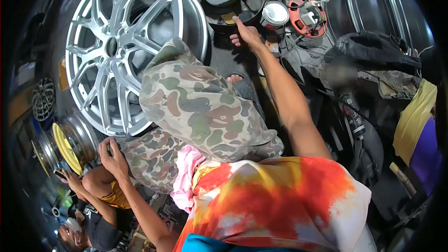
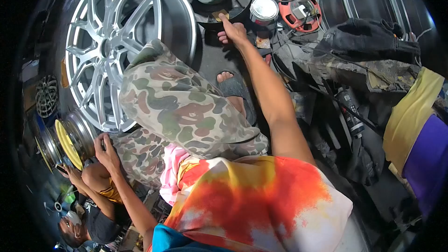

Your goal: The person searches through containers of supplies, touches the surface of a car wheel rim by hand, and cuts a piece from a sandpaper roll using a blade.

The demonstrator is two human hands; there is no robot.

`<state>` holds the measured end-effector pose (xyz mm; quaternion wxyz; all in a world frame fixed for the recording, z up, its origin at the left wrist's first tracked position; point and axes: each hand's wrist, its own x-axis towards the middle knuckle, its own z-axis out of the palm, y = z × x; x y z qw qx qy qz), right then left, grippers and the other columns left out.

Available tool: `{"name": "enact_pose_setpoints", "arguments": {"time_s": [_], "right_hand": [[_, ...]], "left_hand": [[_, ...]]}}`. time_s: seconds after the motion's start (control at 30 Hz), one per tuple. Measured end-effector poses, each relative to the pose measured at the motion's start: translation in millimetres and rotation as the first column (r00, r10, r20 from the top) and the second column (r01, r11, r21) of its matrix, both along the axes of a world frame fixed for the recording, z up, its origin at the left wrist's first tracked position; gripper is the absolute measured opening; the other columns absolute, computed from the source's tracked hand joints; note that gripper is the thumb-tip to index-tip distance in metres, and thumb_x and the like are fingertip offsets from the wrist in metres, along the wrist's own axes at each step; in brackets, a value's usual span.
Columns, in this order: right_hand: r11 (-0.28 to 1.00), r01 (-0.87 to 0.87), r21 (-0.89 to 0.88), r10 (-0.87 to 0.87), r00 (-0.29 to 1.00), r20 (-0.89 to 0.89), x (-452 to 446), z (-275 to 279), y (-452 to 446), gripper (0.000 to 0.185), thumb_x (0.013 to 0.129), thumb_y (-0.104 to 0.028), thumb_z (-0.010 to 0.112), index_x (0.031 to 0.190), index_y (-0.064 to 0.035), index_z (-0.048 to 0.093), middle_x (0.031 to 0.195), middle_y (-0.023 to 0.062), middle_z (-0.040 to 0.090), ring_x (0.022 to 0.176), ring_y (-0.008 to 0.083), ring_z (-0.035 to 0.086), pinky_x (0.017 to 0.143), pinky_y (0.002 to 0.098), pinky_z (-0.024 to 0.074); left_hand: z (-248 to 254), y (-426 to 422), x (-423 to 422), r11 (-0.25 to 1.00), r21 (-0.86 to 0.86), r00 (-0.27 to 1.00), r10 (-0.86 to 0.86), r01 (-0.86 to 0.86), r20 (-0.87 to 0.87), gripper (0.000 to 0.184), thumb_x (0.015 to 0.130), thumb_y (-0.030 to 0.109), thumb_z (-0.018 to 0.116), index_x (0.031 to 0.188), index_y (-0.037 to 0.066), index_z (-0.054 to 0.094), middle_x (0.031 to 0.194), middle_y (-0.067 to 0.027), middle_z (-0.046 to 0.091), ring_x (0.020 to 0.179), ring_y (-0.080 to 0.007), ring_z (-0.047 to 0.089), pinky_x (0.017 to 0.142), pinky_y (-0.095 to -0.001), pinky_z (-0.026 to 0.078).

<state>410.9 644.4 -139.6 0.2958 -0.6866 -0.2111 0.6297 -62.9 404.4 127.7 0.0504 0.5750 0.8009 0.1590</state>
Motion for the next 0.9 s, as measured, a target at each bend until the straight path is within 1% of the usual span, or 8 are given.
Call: {"name": "enact_pose_setpoints", "arguments": {"time_s": [0.13,0.3,0.37,0.57,0.63,0.7,0.83,0.9], "right_hand": [[0.993,-0.008,0.116,0.014,0.999,-0.052,4.3,3.7,31.9,0.062,0.103,-0.037,0.054,0.128,0.02,0.054,0.115,0.0274,0.071,0.074,0.0318,0.078,0.054,0.0358,0.0625],[0.986,-0.119,0.121,0.128,0.989,-0.074,31.9,16.9,96.2,0.054,0.103,-0.03,0.043,0.135,0.0126,0.051,0.114,0.0218,0.069,0.084,0.0307,0.078,0.059,0.0347,0.0604],[0.986,-0.137,0.09,0.142,0.989,-0.04,41.3,38.5,114.4,0.062,0.104,-0.04,0.044,0.137,0.0121,0.054,0.124,0.0217,0.072,0.102,0.024,0.076,0.078,0.0333,0.0612],[0.948,-0.317,0.023,0.317,0.948,-0.002,79.3,-5.5,183.3,0.063,0.106,-0.042,0.038,0.134,0.012,0.055,0.118,0.0207,0.075,0.094,0.0225,0.076,0.08,0.0326,0.0619],[0.946,-0.321,0.047,0.321,0.947,0.01,92.2,-47.5,197.4,0.079,0.105,-0.056,0.045,0.141,0.014,0.051,0.129,0.0223,0.07,0.106,0.0245,0.073,0.089,0.0344,0.0609],[0.97,-0.207,-0.126,0.154,0.928,-0.339,98.9,-84.7,206.4,0.098,0.092,-0.076,0.063,0.169,-0.0264,0.029,0.148,0.0187,0.062,0.117,0.0325,0.072,0.098,0.0461,0.0587],[0.995,-0.045,-0.09,0.024,0.974,-0.227,69.5,4.5,131.3,0.073,0.093,-0.063,0.071,0.147,-0.0149,0.06,0.11,0.0164,0.077,0.087,0.0316,0.076,0.08,0.0411,0.061],[0.882,-0.428,0.197,0.439,0.899,-0.009,66.4,14.4,100.0,0.105,0.094,-0.076,0.056,0.158,0.0051,0.039,0.151,0.0266,0.054,0.125,0.0349,0.066,0.098,0.0401,0.0575]], "left_hand": [[4.4,-2.8,6.3,1.0,0.023,1.0,-0.017,0.017,0.003,0.017,0.103,0.012,0.061,0.104,-0.003,0.069,0.1,-0.014,0.068,0.097,-0.031,0.065,0.092,-0.0393,0.049],[4.1,-6.0,4.6,0.999,0.037,1.0,-0.023,0.023,0.003,0.017,0.103,0.011,0.06,0.105,-0.003,0.069,0.101,-0.0135,0.069,0.097,-0.0303,0.066,0.092,-0.0393,0.049],[4.0,-6.0,5.0,0.998,0.045,0.999,-0.032,0.031,0.002,0.017,0.103,0.011,0.06,0.105,-0.003,0.069,0.101,-0.0134,0.069,0.097,-0.0303,0.066,0.092,-0.0394,0.049],[6.4,-3.8,8.3,0.999,0.021,0.999,-0.026,0.026,-0.026,0.017,0.103,0.011,0.06,0.104,-0.003,0.07,0.101,-0.014,0.069,0.098,-0.0313,0.066,0.092,-0.0403,0.049],[5.1,-4.1,7.4,0.999,0.02,0.999,-0.025,0.026,-0.023,0.017,0.103,0.011,0.059,0.105,-0.003,0.07,0.101,-0.014,0.069,0.098,-0.0314,0.066,0.092,-0.0405,0.049],[5.7,-4.7,5.6,1.0,0.015,0.999,-0.025,0.025,-0.022,0.018,0.103,0.012,0.059,0.105,-0.003,0.07,0.102,-0.0141,0.069,0.098,-0.0315,0.066,0.092,-0.0406,0.049],[5.8,-3.4,8.4,1.0,0.012,0.999,-0.022,0.022,-0.029,0.018,0.103,0.012,0.059,0.105,-0.002,0.07,0.102,-0.014,0.069,0.098,-0.0314,0.066,0.092,-0.0406,0.049],[6.3,-1.5,9.5,1.0,0.003,0.999,-0.019,0.019,-0.031,0.019,0.103,0.013,0.059,0.105,-0.002,0.07,0.102,-0.014,0.069,0.098,-0.0312,0.066,0.092,-0.0406,0.049]]}}
